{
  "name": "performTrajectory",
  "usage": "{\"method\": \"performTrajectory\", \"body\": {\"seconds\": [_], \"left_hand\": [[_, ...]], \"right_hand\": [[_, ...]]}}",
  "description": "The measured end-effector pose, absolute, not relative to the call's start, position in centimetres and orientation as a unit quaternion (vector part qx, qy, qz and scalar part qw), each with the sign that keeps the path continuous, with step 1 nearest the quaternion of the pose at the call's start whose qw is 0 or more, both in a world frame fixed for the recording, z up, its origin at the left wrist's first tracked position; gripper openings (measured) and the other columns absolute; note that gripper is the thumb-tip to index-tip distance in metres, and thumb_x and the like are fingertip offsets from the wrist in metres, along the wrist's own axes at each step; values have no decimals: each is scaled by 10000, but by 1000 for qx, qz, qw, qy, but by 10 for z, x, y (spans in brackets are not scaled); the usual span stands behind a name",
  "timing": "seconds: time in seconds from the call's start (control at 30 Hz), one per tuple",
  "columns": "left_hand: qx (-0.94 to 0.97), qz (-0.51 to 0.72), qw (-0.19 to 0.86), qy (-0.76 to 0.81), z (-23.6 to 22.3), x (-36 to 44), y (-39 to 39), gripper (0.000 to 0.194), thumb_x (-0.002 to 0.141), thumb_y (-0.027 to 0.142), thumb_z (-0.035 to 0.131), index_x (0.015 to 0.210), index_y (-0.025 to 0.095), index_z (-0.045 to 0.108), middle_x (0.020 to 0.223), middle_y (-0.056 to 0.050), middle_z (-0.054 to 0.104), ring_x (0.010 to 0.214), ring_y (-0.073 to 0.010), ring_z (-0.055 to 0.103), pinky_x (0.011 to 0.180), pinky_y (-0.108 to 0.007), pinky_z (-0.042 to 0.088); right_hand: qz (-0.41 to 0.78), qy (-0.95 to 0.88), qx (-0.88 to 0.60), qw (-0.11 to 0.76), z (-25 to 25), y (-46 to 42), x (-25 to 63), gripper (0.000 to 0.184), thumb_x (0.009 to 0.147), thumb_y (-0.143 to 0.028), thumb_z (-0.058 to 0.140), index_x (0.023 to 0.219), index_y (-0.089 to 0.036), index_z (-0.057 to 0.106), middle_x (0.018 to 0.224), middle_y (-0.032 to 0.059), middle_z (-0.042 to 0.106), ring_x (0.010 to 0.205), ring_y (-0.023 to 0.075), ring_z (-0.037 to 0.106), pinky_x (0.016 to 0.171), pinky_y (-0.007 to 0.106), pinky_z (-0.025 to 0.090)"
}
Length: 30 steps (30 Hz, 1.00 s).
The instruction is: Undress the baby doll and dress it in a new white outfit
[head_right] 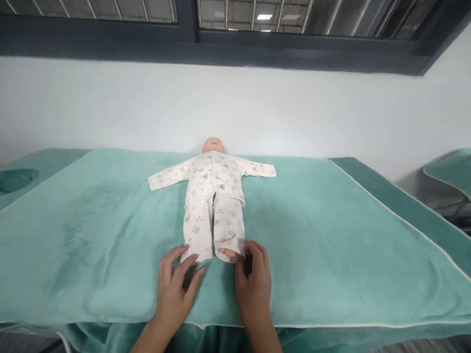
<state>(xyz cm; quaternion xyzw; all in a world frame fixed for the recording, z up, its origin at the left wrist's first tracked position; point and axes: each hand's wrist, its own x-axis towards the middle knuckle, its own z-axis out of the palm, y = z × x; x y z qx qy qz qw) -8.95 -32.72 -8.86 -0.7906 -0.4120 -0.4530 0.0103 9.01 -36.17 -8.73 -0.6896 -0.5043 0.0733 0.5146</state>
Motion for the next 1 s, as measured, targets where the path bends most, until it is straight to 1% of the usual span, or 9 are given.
{"method": "performTrajectory", "body": {"seconds": [0.1, 0.17, 0.33, 0.43, 0.53, 0.63, 0.83, 0.93, 1.0], "left_hand": [[-798, -434, 20, -417, -85, -86, -325, 347, 838, 166, 655, 1167, 161, 546, 1231, -152, 521, 1226, -297, 453, 999, -485, 424], [-803, -422, 13, -421, -81, -82, -322, 340, 835, 186, 666, 1156, 166, 558, 1261, -150, 522, 1263, -310, 426, 1019, -504, 406], [-814, -407, -19, -413, -68, -65, -312, 173, 848, 224, 652, 1015, 198, 616, 1293, -109, 531, 1303, -310, 387, 1053, -529, 383], [-816, -414, -38, -401, -66, -58, -309, 87, 849, 163, 616, 930, 195, 615, 1284, -87, 552, 1300, -298, 394, 1065, -536, 374], [-812, -431, -55, -390, -68, -59, -311, 141, 824, 84, 579, 910, 194, 601, 1279, -80, 556, 1294, -289, 402, 1056, -532, 384], [-807, -449, -71, -376, -70, -63, -315, 161, 804, 57, 567, 896, 189, 578, 1264, -92, 554, 1272, -286, 422, 1022, -516, 411], [-810, -455, -103, -356, -70, -69, -320, 164, 794, 37, 556, 864, 186, 561, 1244, -91, 557, 1260, -278, 418, 1002, -495, 416], [-811, -455, -110, -351, -70, -70, -320, 160, 791, 38, 546, 855, 183, 561, 1246, -97, 551, 1267, -284, 406, 1005, -499, 412], [-812, -455, -112, -348, -71, -72, -322, 147, 797, 47, 535, 846, 184, 559, 1228, -98, 559, 1238, -277, 433, 986, -491, 427]], "right_hand": [[120, -487, -706, 499, -85, -361, 91, 196, 904, -349, 535, 1008, -202, 613, 962, 69, 633, 869, 195, 592, 770, 334, 489], [156, -478, -709, 494, -83, -362, 91, 202, 900, -383, 546, 964, -207, 624, 906, 45, 640, 831, 185, 583, 746, 313, 470], [224, -475, -681, 511, -83, -367, 97, 218, 905, -412, 546, 912, -208, 623, 840, 10, 631, 776, 156, 564, 715, 267, 439], [254, -480, -660, 520, -84, -371, 101, 215, 904, -406, 554, 920, -202, 619, 846, 12, 631, 787, 157, 566, 716, 258, 440], [258, -492, -650, 518, -85, -372, 104, 183, 908, -373, 549, 902, -199, 608, 839, 14, 623, 782, 155, 562, 701, 254, 444], [230, -532, -649, 493, -88, -373, 104, 128, 908, -320, 547, 880, -204, 593, 827, 9, 614, 765, 150, 556, 693, 257, 448], [48, -597, -663, 450, -104, -388, 101, 53, 888, -255, 584, 932, -225, 585, 925, 35, 651, 871, 180, 592, 768, 303, 478], [22, -605, -658, 447, -111, -401, 102, 59, 903, -235, 566, 958, -230, 587, 996, 52, 659, 924, 181, 610, 799, 308, 498], [28, -608, -655, 448, -113, -409, 104, 59, 905, -239, 565, 956, -231, 593, 1006, 55, 661, 931, 177, 619, 801, 302, 510]]}}
